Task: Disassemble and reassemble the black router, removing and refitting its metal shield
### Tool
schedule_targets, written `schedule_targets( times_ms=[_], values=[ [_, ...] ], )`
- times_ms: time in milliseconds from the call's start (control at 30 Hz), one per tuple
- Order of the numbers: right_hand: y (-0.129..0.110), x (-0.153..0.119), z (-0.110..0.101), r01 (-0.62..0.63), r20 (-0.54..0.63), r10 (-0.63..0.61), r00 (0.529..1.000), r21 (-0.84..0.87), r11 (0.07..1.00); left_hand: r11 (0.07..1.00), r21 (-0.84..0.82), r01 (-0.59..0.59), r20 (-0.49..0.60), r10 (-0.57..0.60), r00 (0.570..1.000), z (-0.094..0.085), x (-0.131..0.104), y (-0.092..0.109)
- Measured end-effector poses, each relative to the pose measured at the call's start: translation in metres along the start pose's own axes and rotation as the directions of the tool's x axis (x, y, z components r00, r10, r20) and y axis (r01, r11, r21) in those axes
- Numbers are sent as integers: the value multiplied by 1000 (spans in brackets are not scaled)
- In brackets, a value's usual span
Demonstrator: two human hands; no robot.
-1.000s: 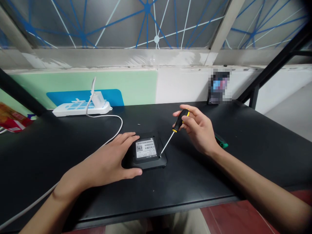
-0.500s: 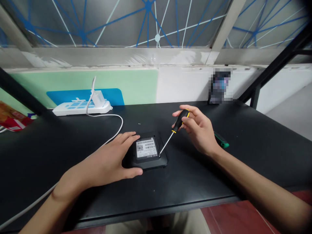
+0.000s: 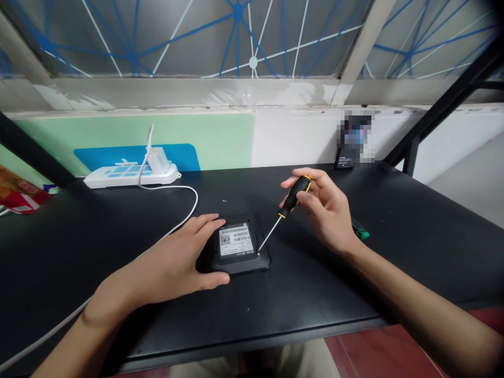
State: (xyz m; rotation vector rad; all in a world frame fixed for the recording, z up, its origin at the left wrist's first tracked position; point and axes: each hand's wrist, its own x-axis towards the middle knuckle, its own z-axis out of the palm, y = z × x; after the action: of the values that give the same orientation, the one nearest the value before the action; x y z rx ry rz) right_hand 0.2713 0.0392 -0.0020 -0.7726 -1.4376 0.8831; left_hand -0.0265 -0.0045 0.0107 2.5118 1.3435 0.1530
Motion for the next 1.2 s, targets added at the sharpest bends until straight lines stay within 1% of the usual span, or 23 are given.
schedule_targets(
  times_ms=[333, 533, 667, 867, 1033, 1200],
  values=[
    [-2, -1, -3, 135, -31, -136, 990, -36, 990, 1000, -12, 14, 8, -13, 1000, -1, 1, 1],
    [-1, -1, -4, 163, -50, -164, 985, -32, 986, 1000, -10, 22, 15, -22, 1000, -1, 1, 1],
    [-2, 0, -3, 153, -67, -155, 986, -36, 988, 1000, -2, 17, 11, -17, 1000, 0, 2, 2],
    [-6, -1, 0, 65, -83, -67, 994, -25, 998, 1000, 0, -8, -6, 8, 1000, -2, 2, 3],
    [-7, -2, 2, 31, -83, -35, 996, -40, 999, 1000, -5, -24, -27, 24, 999, -1, 2, 2],
    [-6, -3, 3, 29, -65, -31, 997, -24, 999, 1000, -1, 3, 16, -3, 1000, -2, 1, 3]
  ],
)
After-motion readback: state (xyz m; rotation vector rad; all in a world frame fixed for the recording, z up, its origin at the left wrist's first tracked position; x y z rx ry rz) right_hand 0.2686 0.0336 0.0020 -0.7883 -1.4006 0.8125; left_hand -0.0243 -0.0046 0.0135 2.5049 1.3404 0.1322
